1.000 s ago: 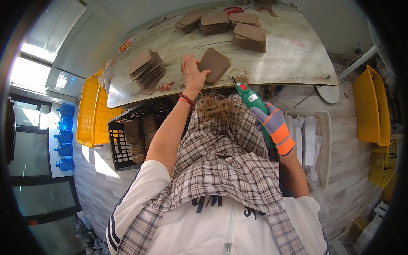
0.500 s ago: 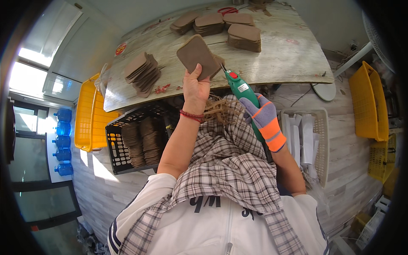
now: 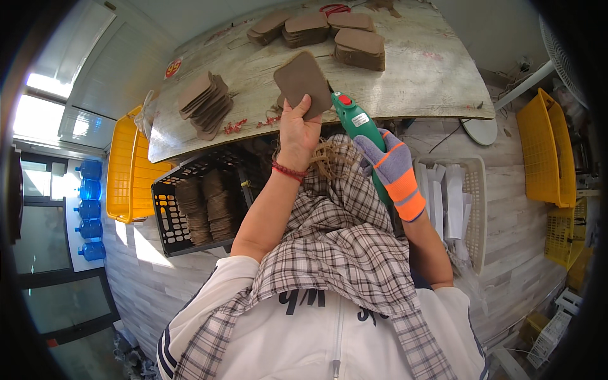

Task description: The person uses a green oscillating multi-tool to trim the edges of brown cork pieces one at a time. They pick each piece from a stack, smooth the edges with the tool, and place the finished piece back on the table.

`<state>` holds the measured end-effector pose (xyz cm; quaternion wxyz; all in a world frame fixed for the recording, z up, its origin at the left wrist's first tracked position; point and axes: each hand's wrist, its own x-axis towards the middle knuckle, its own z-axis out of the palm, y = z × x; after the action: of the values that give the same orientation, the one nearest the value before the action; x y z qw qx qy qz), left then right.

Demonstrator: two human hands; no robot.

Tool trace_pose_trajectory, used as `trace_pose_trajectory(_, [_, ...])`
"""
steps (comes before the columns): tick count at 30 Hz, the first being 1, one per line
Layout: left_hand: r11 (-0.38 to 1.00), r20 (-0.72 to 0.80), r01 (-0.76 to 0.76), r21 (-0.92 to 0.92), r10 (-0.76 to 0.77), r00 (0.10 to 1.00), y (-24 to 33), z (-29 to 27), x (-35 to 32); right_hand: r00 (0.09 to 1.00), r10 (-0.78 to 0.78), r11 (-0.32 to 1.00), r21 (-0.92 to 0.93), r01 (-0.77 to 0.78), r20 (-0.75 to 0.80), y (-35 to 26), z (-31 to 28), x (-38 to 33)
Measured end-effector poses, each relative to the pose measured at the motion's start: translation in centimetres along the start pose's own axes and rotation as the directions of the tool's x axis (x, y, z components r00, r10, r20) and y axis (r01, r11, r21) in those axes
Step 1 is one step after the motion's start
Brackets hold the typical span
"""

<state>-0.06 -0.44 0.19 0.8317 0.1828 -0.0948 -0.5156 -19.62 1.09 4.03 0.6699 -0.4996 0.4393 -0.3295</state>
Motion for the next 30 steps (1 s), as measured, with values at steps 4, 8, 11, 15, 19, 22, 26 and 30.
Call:
trace_pose_trajectory(4, [0.997, -0.024, 0.039, 0.073, -0.038, 0.999, -0.5, 0.1, -1.3, 0.999, -0.023, 1.0, -0.002, 0.023, -0.029, -1.0, 0.2, 0.1])
trace_pose_trajectory(8, [0.988, 0.02, 0.093, 0.127, -0.096, 0.995, -0.6, -0.5, -2.2, 0.999, -0.012, 1.0, 0.01, 0.013, -0.05, -1.6, -0.2, 0.8])
trace_pose_trajectory(11, [0.974, 0.058, 0.117, 0.194, -0.13, 0.99, -0.1, -1.0, -2.8, 1.0, -0.003, 1.0, 0.01, 0.003, -0.026, -2.0, -0.7, 1.0])
trace_pose_trajectory(15, [0.931, 0.064, 0.139, 0.338, -0.17, 0.983, 2.0, -0.9, -3.0, 1.0, -0.002, 0.993, -0.117, 0.004, 0.017, -2.5, -2.1, 0.5])
trace_pose_trajectory(19, [0.8, 0.124, 0.14, 0.584, -0.258, 0.958, 5.5, -2.2, -2.0, 0.993, 0.037, 0.987, -0.157, -0.02, 0.109, -3.4, -3.0, -0.7])
trace_pose_trajectory(22, [0.693, 0.119, 0.201, 0.693, -0.385, 0.915, 7.7, -1.7, -1.8, 0.987, 0.065, 0.978, -0.204, -0.034, 0.148, -3.2, -3.6, -1.2])
trace_pose_trajectory(26, [0.524, 0.105, 0.217, 0.824, -0.516, 0.85, 9.0, -2.7, -1.5, 0.979, 0.099, 0.953, -0.301, -0.041, 0.18, -3.1, -3.3, -1.5])
trace_pose_trajectory(30, [0.517, 0.053, 0.299, 0.802, -0.56, 0.827, 8.6, -3.1, -2.0, 0.98, 0.07, 0.964, -0.264, -0.019, 0.188, -2.9, -2.4, -1.3])
